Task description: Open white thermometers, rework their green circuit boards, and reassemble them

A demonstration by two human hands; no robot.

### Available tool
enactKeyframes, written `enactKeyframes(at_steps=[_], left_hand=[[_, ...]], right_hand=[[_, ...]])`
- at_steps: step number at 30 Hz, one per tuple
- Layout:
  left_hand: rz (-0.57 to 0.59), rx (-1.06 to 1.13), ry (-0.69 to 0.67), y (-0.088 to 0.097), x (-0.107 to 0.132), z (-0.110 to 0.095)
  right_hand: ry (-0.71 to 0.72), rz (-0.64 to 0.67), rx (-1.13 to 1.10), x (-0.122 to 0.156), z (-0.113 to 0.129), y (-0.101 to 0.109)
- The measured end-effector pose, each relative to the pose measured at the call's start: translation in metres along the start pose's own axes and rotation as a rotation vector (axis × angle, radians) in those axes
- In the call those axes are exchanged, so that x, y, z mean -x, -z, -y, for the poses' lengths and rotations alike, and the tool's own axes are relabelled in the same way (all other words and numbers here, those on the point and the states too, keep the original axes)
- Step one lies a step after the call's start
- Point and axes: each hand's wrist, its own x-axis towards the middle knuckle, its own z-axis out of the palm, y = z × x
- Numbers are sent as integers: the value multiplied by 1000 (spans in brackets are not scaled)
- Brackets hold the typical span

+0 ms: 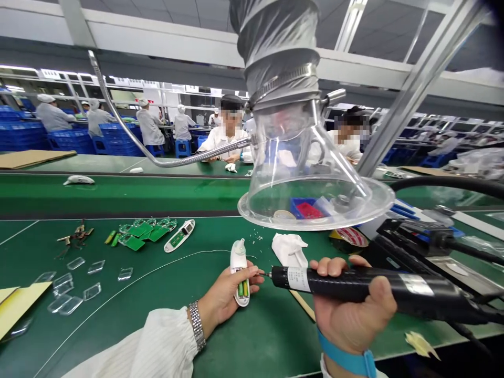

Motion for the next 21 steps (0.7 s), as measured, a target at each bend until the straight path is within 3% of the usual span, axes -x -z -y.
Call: enactKeyframes(at_steps=[7, 15, 21], left_hand=[[-44, -34, -63, -4, -4, -2], [-158, -75, -328, -29, -42, -19], [-125, 18, -196, -11, -9, -1]], right_hand=[[8, 43, 11, 1, -2, 8], [148, 77, 142, 8, 21, 20], [133, 114, 207, 22, 33, 19]])
